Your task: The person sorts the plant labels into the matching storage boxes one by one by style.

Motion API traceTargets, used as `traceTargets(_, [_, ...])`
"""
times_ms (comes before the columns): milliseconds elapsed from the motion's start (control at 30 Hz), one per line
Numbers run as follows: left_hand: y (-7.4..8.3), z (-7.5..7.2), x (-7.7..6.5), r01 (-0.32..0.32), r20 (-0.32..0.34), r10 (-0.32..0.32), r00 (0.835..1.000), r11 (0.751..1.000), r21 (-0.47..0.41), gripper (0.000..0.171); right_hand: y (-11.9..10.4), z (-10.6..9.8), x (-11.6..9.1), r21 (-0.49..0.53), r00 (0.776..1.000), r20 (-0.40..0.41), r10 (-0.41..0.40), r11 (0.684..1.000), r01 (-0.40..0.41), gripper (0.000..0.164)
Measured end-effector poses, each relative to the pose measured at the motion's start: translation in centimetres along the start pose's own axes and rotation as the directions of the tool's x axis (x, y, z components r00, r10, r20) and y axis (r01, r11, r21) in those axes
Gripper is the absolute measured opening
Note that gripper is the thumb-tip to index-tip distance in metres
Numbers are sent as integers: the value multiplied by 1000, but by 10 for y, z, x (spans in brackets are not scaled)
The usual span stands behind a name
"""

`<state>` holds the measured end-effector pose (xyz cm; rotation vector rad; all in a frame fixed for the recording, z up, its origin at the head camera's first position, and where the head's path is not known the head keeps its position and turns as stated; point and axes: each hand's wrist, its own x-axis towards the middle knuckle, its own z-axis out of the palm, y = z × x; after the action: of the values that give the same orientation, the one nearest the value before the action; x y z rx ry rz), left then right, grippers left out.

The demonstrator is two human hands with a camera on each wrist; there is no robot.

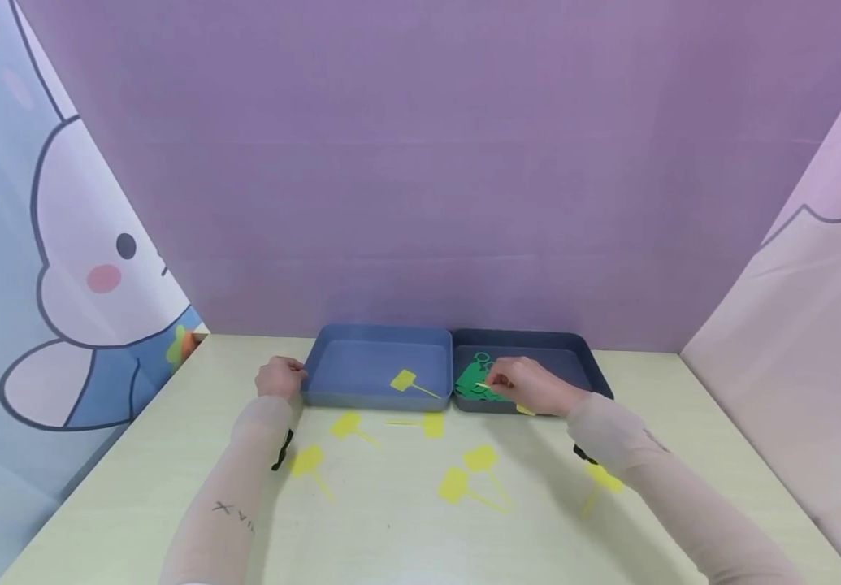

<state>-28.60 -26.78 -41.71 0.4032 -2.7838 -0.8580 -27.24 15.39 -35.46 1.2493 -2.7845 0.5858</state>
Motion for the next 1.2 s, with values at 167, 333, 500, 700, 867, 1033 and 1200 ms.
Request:
traceTargets(167, [1, -1, -1, -2, -2, 2, 1000, 1000, 2, 27, -6, 0, 12, 12, 1000, 5, 10, 1000, -10, 7])
traceTargets(333, [4, -3, -4, 4, 9, -4, 1000, 1000, 13, 27, -12, 2, 24, 24, 999, 19, 26, 999, -26, 7])
traceTargets(500, [4, -3, -2, 22, 27, -22, 999, 1000, 0, 26, -18, 5, 36, 42, 998, 40, 52, 998, -54, 12])
traceTargets(700, [2, -3, 0, 22, 35, -22, 999, 1000, -9, 22, -22, 9, 49, 60, 999, 32, 22, 998, -24, 13])
traceTargets(867, [6, -2, -3, 39, 46, -39, 998, 999, -13, 26, -26, 13, 59, 73, 999, 28, 25, 997, -27, 13])
traceTargets(1033, [8, -2, -5, 22, 21, -22, 1000, 1000, 8, 27, -34, 14, 68, 77, 999, 32, 30, 997, -32, 14])
traceTargets(1200, [6, -3, -4, 14, 10, -14, 1000, 1000, 10, 27, -39, 18, 77, 79, 999, 25, 28, 996, -30, 15])
